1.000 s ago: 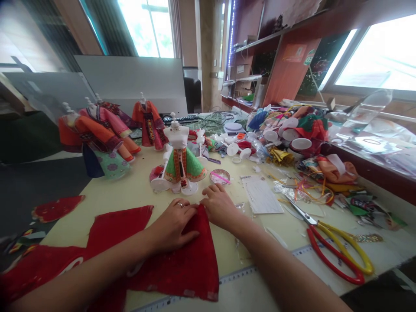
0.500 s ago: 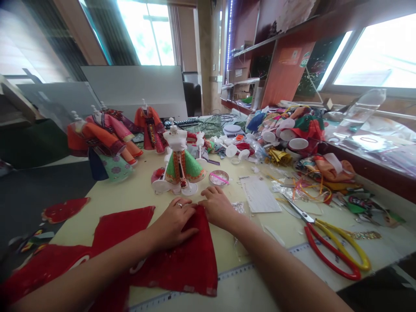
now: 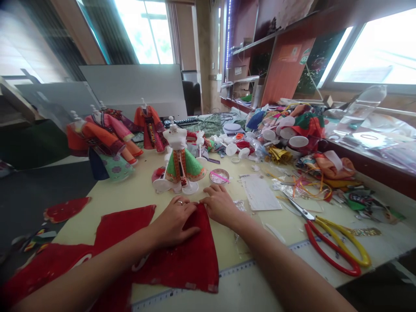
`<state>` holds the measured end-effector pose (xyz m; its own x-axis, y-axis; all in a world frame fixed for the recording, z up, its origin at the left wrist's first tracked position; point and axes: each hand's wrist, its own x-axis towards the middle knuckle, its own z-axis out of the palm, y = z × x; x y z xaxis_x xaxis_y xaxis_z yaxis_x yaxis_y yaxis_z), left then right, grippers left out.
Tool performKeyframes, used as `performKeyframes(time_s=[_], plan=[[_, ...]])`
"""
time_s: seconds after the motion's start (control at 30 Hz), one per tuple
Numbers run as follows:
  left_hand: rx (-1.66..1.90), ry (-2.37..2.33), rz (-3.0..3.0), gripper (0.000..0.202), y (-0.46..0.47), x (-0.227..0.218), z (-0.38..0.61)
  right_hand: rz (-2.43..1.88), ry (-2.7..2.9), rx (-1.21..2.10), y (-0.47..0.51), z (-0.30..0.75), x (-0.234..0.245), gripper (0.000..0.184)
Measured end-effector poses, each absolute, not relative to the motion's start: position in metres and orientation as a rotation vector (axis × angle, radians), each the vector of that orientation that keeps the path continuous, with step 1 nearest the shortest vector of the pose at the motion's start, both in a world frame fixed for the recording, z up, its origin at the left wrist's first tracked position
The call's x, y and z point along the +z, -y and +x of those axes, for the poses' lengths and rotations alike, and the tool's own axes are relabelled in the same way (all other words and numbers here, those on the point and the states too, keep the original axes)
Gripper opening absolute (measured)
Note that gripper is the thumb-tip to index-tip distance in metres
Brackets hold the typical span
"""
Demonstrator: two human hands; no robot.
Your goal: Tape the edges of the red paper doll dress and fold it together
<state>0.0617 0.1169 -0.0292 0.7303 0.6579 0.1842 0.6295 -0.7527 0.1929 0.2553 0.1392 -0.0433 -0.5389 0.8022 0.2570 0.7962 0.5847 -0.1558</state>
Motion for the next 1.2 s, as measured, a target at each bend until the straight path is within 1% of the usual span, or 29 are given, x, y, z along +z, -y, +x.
performKeyframes(time_s=[0.1, 0.23, 0.4, 0.57, 0.67, 0.73, 0.83, 0.93, 1.07, 1.2], plan=[[0.388, -1.056, 2.801, 0.039, -0.117, -0.029, 0.062, -1.318, 2.491, -0.008, -0.140, 0.259, -0.041, 0.030], [0.422, -1.074, 2.788, 0.043, -0.115, -0.030, 0.062, -1.300, 2.465, -0.069, -0.141, 0.260, -0.038, 0.033], [0.486, -1.080, 2.739, 0.043, -0.120, -0.032, 0.059, -1.207, 2.555, -0.066, -0.138, 0.253, -0.041, 0.024], [0.675, -1.200, 2.624, 0.031, -0.129, -0.022, 0.046, -1.209, 2.557, -0.047, -0.137, 0.253, -0.042, 0.024], [0.772, -1.301, 2.551, 0.028, -0.120, -0.013, 0.037, -1.209, 2.545, -0.037, -0.137, 0.254, -0.041, 0.023], [0.754, -1.337, 2.505, 0.026, -0.107, -0.011, 0.034, -1.209, 2.529, -0.033, -0.137, 0.254, -0.041, 0.022], [0.602, -1.328, 2.435, 0.026, -0.087, -0.014, 0.033, -1.202, 2.491, -0.033, -0.137, 0.253, -0.043, 0.022], [0.543, -1.331, 2.274, 0.025, -0.077, -0.019, 0.032, -1.201, 2.419, -0.043, -0.137, 0.252, -0.043, 0.023], [0.736, -1.335, 1.882, 0.022, -0.080, -0.024, 0.031, -1.189, 2.296, -0.053, -0.134, 0.249, -0.039, 0.023], [0.776, -1.339, 1.775, 0.023, -0.084, -0.025, 0.032, -1.169, 2.241, -0.041, -0.132, 0.246, -0.037, 0.022]])
